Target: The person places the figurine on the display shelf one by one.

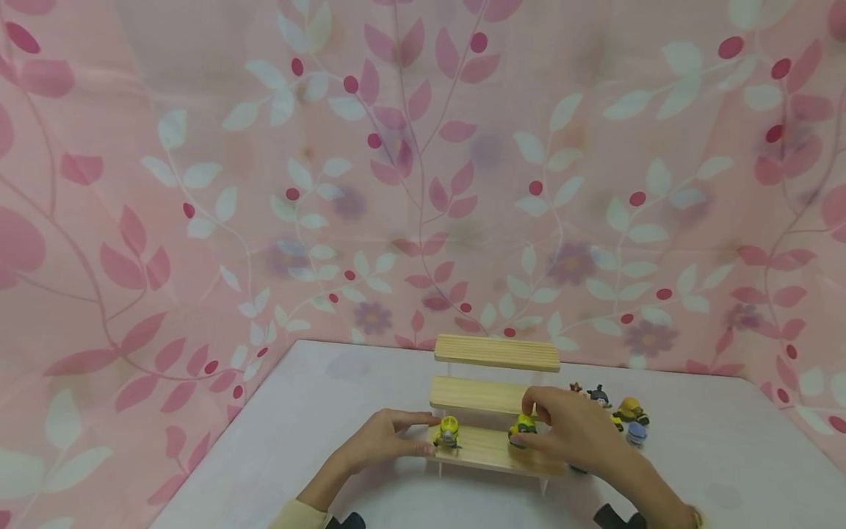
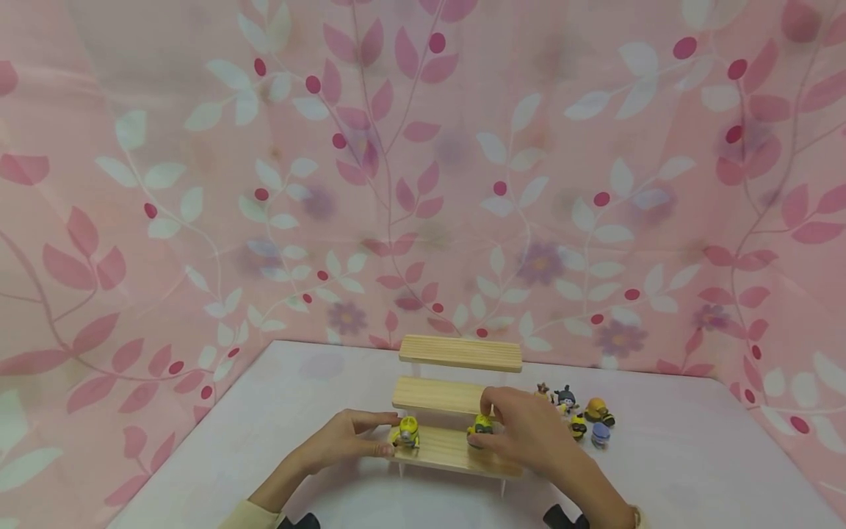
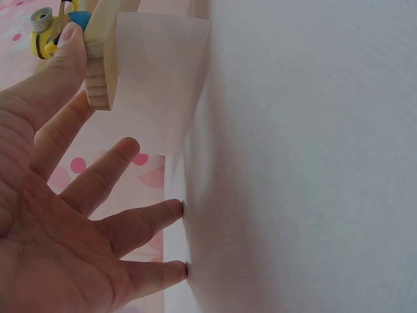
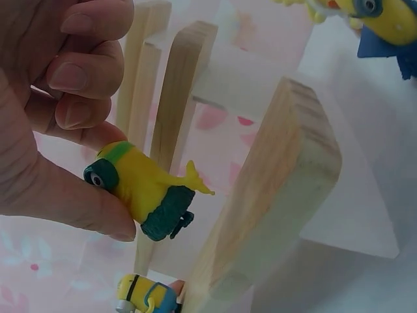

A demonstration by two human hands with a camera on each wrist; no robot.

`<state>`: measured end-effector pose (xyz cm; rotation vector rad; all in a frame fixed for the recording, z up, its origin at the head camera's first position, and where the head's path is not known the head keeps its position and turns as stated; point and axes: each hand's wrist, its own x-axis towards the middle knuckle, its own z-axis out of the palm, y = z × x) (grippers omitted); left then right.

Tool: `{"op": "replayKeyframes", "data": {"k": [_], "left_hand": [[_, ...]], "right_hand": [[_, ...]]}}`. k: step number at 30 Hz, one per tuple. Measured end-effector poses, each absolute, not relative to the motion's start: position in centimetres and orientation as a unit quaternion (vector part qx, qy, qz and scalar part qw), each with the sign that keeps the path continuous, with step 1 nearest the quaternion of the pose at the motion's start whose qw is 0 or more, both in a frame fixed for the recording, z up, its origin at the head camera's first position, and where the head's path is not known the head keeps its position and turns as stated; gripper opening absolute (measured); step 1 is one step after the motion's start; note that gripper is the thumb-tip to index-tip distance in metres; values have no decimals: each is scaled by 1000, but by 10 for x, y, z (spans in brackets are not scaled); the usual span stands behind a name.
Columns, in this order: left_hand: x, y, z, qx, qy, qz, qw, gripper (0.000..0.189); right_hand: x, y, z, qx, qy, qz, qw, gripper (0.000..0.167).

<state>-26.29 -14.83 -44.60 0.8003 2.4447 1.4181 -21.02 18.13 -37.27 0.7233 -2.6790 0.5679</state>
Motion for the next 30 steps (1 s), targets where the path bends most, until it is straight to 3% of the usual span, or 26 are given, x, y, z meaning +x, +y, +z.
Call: {"op": "replayKeyframes", "data": {"k": [30], "left_hand": [[-264,-148,-448,272,821,489,111,42]], "right_hand": [[-215,137,-378,255,-951,139,108,38]]}}
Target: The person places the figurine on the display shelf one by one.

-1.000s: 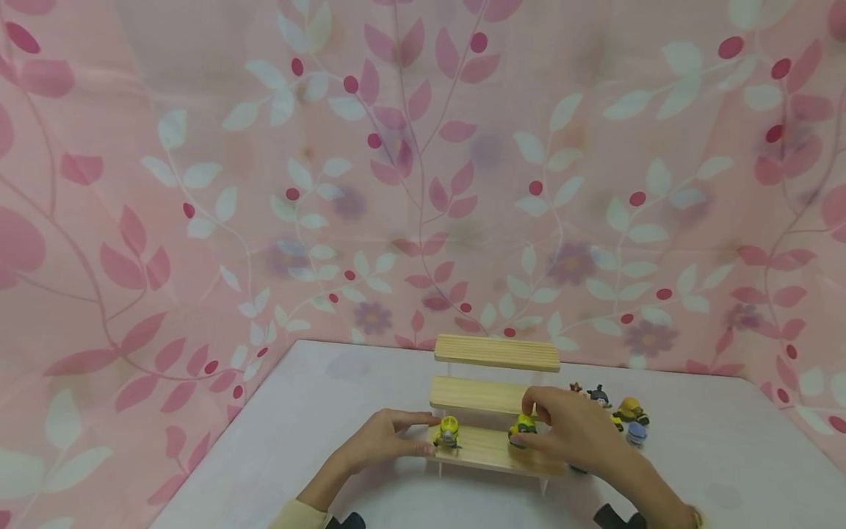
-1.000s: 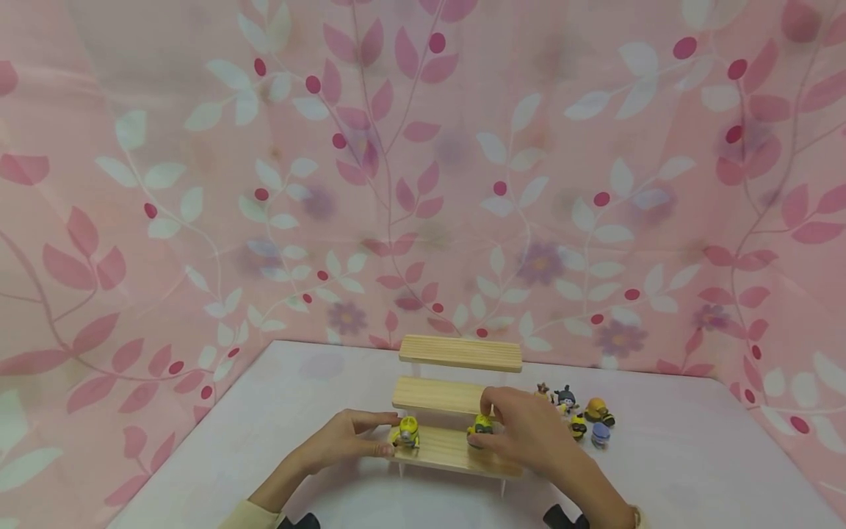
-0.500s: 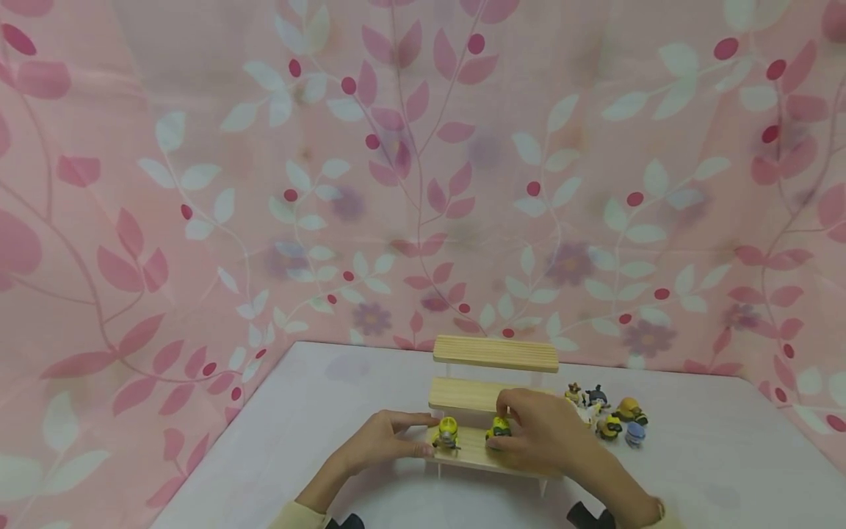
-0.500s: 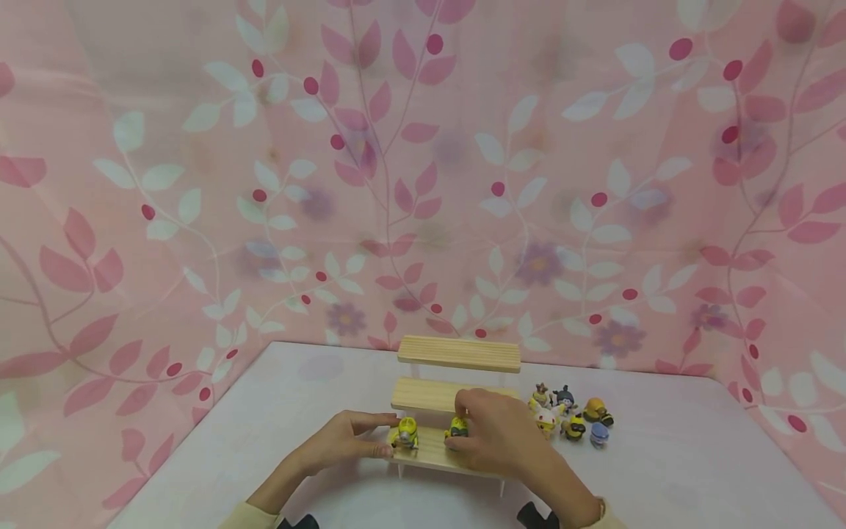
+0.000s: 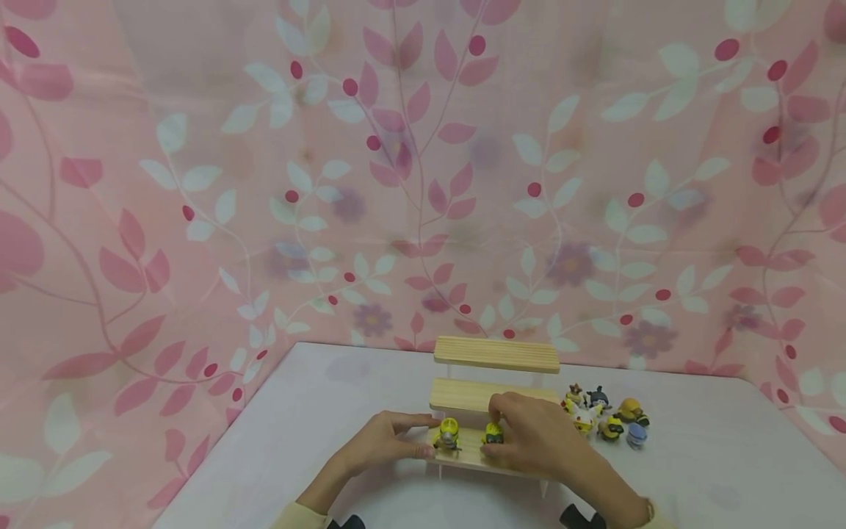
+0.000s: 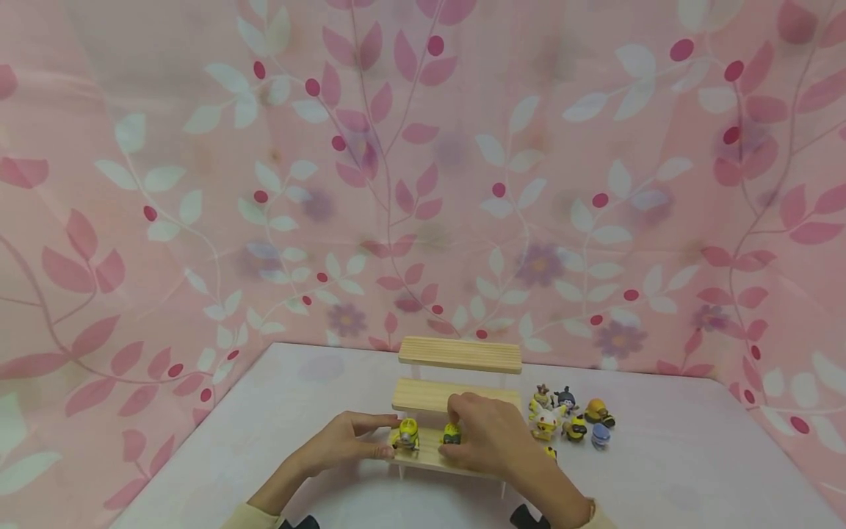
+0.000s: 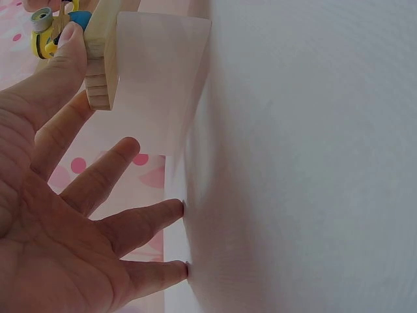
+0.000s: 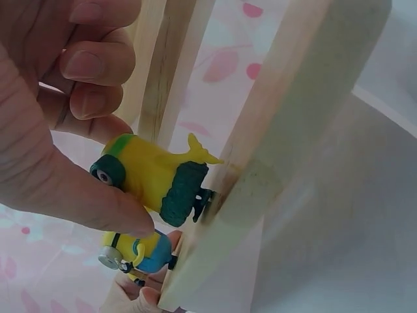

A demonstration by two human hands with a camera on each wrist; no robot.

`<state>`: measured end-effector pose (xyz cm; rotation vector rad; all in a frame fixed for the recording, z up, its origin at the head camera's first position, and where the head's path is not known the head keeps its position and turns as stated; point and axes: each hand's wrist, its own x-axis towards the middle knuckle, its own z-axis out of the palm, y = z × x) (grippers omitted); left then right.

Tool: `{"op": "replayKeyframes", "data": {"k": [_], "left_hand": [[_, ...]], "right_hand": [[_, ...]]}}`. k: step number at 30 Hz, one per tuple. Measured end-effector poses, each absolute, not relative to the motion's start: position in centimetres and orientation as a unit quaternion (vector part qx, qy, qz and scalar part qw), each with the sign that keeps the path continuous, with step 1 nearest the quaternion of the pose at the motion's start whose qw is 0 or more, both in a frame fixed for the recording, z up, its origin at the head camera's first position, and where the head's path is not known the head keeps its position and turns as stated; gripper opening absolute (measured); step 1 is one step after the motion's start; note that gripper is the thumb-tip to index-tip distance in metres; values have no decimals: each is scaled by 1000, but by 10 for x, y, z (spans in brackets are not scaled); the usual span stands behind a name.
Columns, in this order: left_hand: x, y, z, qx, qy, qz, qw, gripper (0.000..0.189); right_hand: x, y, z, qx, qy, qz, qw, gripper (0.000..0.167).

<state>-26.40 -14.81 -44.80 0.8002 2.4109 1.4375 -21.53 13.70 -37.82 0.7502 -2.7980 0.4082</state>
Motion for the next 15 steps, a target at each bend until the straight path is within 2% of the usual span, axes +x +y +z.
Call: {"op": "replayKeyframes", "data": {"k": [15], "left_hand": [[-264,-148,-447,266,821,492,113,42]], "right_hand": [[-216,139,-385,266,-946,131,127,44]]}}
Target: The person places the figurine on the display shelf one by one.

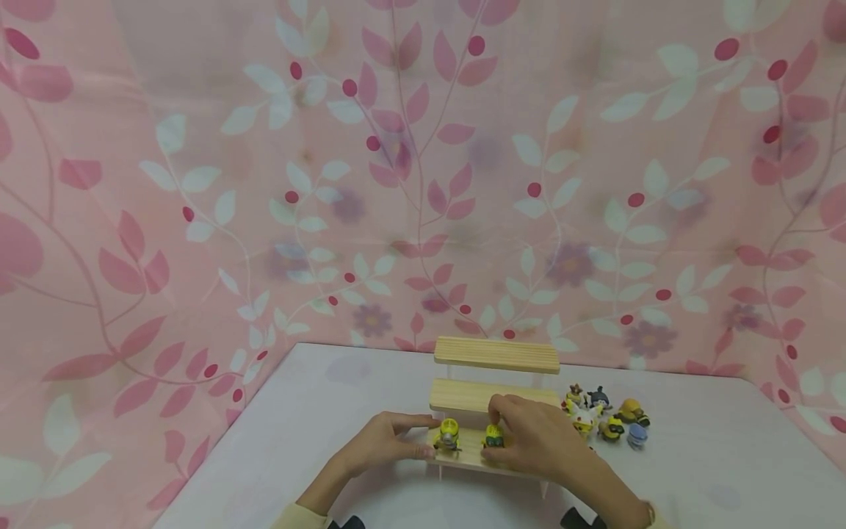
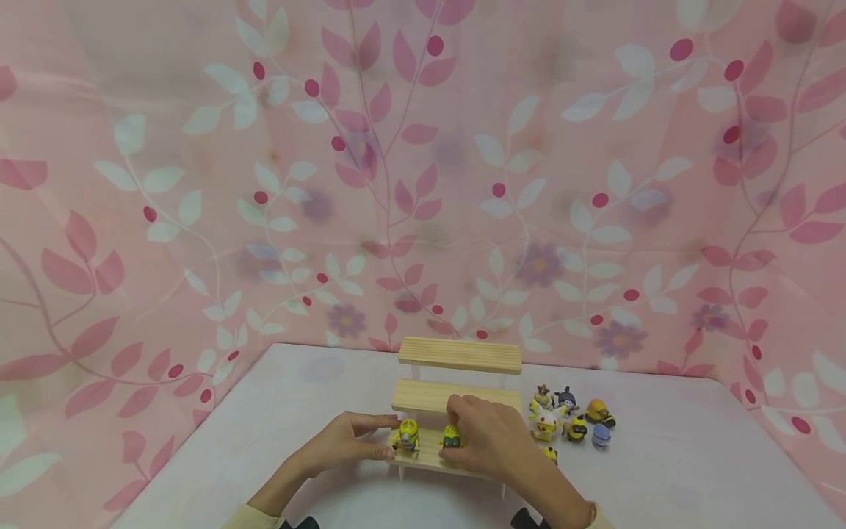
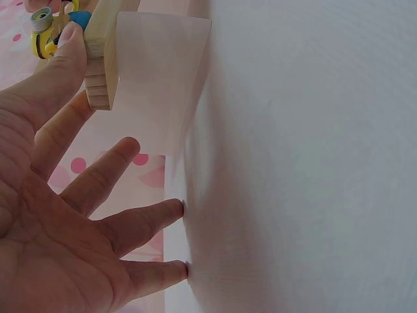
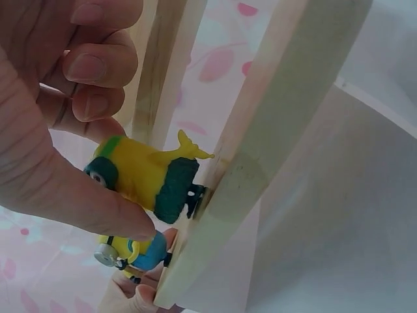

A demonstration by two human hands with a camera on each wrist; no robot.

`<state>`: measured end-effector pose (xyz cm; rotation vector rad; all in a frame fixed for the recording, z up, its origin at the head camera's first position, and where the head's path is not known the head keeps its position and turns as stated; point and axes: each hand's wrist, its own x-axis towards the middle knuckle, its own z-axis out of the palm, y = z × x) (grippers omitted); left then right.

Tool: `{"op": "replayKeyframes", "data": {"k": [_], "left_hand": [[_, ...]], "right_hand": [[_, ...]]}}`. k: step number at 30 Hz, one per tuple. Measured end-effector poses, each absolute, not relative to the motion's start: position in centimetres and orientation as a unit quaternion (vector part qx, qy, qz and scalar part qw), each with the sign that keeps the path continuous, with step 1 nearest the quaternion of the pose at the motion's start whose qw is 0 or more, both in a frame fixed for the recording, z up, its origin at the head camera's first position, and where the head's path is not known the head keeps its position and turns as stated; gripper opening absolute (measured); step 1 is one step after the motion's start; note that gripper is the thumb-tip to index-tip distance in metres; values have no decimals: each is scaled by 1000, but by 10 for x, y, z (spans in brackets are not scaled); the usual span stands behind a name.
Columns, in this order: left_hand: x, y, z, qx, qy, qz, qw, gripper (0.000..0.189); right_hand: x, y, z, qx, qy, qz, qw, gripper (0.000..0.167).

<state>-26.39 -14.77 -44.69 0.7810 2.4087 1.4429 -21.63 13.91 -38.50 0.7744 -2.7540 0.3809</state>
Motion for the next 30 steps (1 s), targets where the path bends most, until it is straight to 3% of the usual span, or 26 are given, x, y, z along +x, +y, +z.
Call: {"op": "replayKeyframes", "data": {"k": [30], "left_hand": [[-264,-148,-447,266,820,493,114,42]], "right_hand": [[-211,144,-383,280,-941,153,108,45]]}}
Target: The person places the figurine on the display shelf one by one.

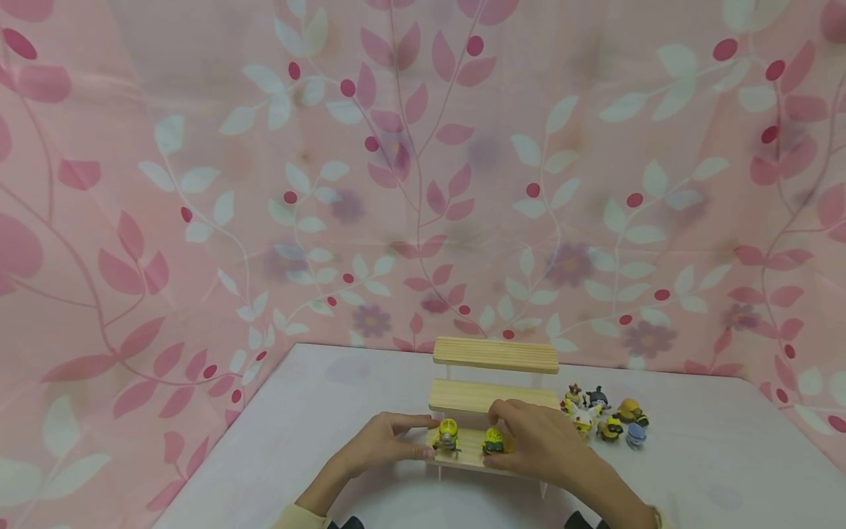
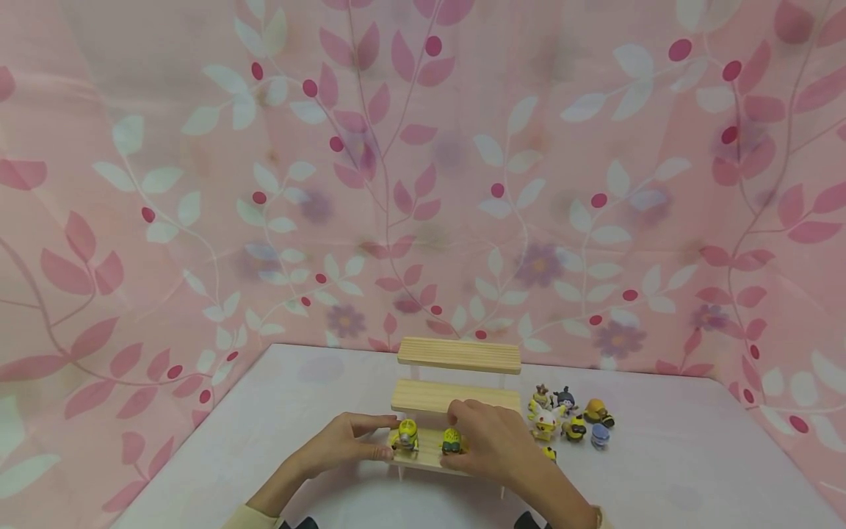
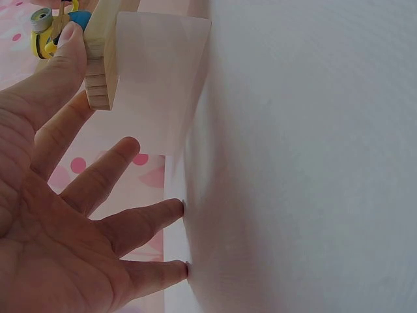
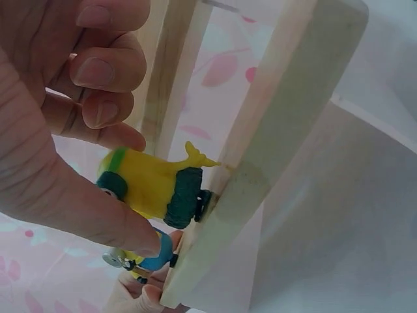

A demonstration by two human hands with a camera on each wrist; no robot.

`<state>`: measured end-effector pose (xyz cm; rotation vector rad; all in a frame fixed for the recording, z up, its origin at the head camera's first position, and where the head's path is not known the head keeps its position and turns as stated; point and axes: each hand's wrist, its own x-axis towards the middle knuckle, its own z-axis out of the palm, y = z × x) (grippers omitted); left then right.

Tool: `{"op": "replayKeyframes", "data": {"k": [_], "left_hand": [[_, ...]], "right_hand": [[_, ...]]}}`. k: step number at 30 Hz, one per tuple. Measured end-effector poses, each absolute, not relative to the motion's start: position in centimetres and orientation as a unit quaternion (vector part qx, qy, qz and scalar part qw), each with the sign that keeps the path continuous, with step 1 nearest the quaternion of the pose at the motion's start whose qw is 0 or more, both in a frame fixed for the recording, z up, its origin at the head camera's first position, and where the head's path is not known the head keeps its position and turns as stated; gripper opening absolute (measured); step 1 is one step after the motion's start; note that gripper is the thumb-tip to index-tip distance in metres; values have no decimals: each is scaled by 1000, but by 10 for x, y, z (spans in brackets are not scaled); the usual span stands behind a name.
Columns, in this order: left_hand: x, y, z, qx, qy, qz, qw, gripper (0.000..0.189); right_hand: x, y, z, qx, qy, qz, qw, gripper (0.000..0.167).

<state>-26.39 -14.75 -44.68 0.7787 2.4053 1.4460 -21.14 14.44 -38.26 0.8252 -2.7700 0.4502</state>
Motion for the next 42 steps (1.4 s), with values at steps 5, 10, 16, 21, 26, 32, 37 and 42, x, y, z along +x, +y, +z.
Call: {"op": "replayKeyframes", "data": {"k": [5,10,16,21,26,32,37,42], "left_hand": [[-264,-148,-448,276,822,486,108,43],[-264,-149,-448,277,823,484,107,43],[-264,-149,-445,276,827,478,104,43],[-263,-149,-444,273,828,478,102,43],[-263,-148,-445,270,826,483,106,42],[-265,-147,-446,270,829,478,103,42],[-264,-148,-445,268,828,481,106,42],[-263,-148,-446,269,826,483,108,42]], "right_hand": [[-210,151,-381,282,-940,158,110,48],[-207,161,-377,276,-942,153,114,48],[-201,175,-370,257,-946,162,115,45],[-198,188,-372,259,-942,165,133,46],[-195,204,-377,259,-940,166,147,46],[-190,218,-380,237,-947,158,149,45],[-188,226,-381,211,-957,143,136,46],[-185,235,-387,217,-953,138,161,43]]}}
